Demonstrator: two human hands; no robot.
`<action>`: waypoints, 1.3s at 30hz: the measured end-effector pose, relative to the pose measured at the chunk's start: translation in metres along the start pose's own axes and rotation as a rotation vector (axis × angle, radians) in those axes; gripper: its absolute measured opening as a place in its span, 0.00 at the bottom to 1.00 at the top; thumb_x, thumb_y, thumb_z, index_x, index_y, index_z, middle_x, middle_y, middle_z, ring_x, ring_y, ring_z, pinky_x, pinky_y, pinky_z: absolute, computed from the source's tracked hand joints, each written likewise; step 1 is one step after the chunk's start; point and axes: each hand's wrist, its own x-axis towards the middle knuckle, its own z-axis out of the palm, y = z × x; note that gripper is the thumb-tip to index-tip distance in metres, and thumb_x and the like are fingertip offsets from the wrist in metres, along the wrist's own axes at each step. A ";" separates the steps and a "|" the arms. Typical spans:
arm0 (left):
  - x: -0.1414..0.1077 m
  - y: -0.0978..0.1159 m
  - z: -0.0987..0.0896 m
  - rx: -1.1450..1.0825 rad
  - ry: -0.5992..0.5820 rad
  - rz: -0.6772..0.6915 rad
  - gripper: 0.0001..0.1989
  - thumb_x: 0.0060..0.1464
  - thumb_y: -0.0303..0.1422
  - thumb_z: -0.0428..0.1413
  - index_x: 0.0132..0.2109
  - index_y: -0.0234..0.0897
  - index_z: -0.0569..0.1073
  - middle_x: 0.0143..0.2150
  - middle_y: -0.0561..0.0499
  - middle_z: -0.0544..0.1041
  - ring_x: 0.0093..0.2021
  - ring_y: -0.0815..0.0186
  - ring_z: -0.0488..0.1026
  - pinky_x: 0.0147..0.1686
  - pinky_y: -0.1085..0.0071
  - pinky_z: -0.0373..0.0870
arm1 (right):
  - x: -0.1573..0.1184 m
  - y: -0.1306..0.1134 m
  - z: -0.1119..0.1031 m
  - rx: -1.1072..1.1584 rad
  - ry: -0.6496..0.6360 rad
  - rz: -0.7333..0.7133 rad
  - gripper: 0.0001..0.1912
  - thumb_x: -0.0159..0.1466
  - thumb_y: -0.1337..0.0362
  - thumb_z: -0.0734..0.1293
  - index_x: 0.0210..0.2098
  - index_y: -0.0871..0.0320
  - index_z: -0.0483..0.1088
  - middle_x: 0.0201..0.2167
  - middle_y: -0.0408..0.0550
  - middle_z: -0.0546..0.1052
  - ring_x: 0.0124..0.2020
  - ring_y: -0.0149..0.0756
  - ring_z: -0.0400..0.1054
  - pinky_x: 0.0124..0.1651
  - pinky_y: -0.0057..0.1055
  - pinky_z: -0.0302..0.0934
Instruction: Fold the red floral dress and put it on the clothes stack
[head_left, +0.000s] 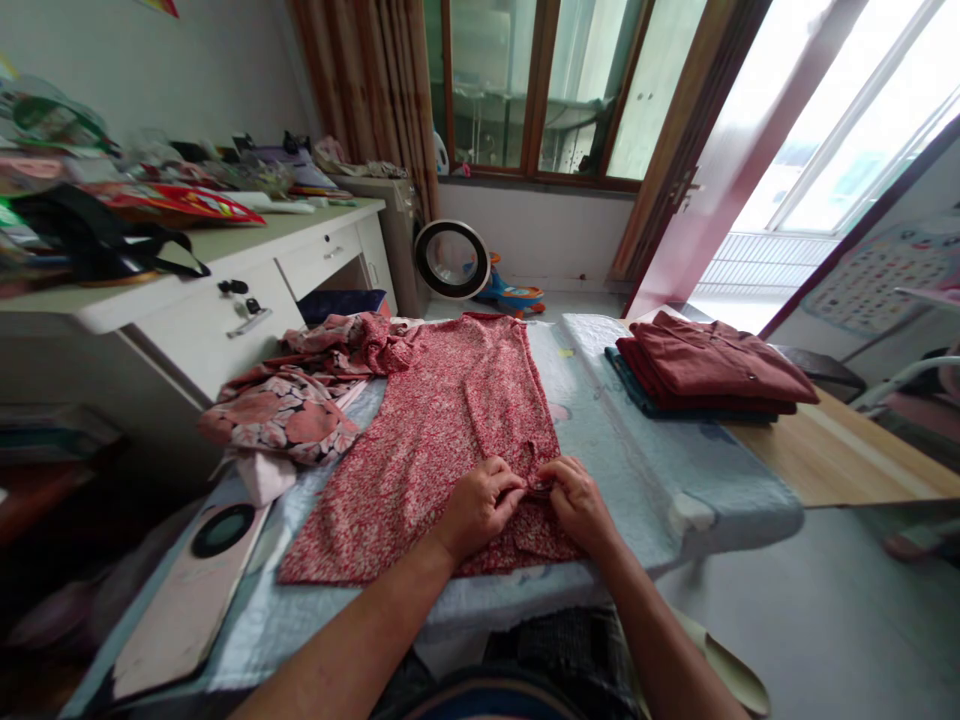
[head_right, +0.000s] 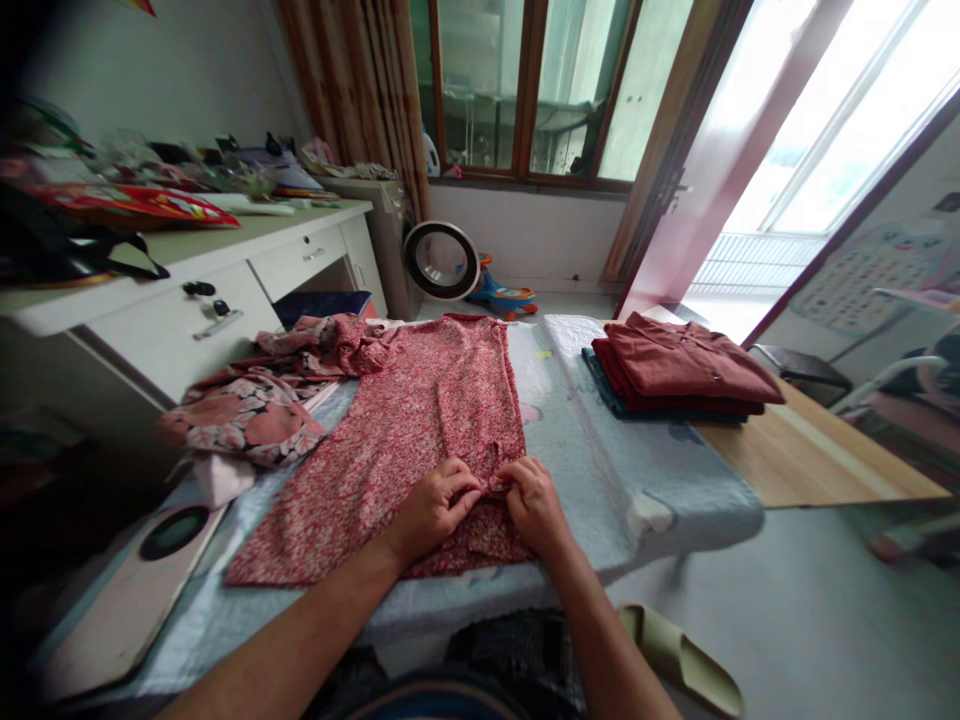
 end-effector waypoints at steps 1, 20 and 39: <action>0.000 0.001 -0.001 0.013 0.000 0.007 0.07 0.63 0.32 0.53 0.39 0.38 0.76 0.39 0.50 0.74 0.43 0.65 0.71 0.46 0.70 0.67 | 0.000 0.000 0.000 0.001 0.015 0.007 0.16 0.54 0.76 0.57 0.35 0.56 0.71 0.32 0.46 0.73 0.39 0.38 0.64 0.45 0.35 0.58; 0.002 0.000 -0.001 0.154 -0.061 0.030 0.09 0.63 0.31 0.51 0.37 0.38 0.75 0.37 0.49 0.76 0.42 0.63 0.69 0.46 0.65 0.66 | -0.002 -0.004 0.000 -0.160 -0.037 -0.017 0.09 0.59 0.73 0.62 0.28 0.55 0.71 0.32 0.45 0.72 0.39 0.38 0.63 0.47 0.35 0.57; 0.000 0.005 0.004 0.356 -0.097 -0.056 0.02 0.58 0.28 0.53 0.35 0.39 0.67 0.38 0.49 0.71 0.42 0.61 0.68 0.44 0.65 0.67 | -0.005 -0.018 0.002 -0.387 -0.033 -0.059 0.06 0.60 0.69 0.64 0.38 0.56 0.69 0.47 0.52 0.68 0.51 0.45 0.60 0.58 0.45 0.53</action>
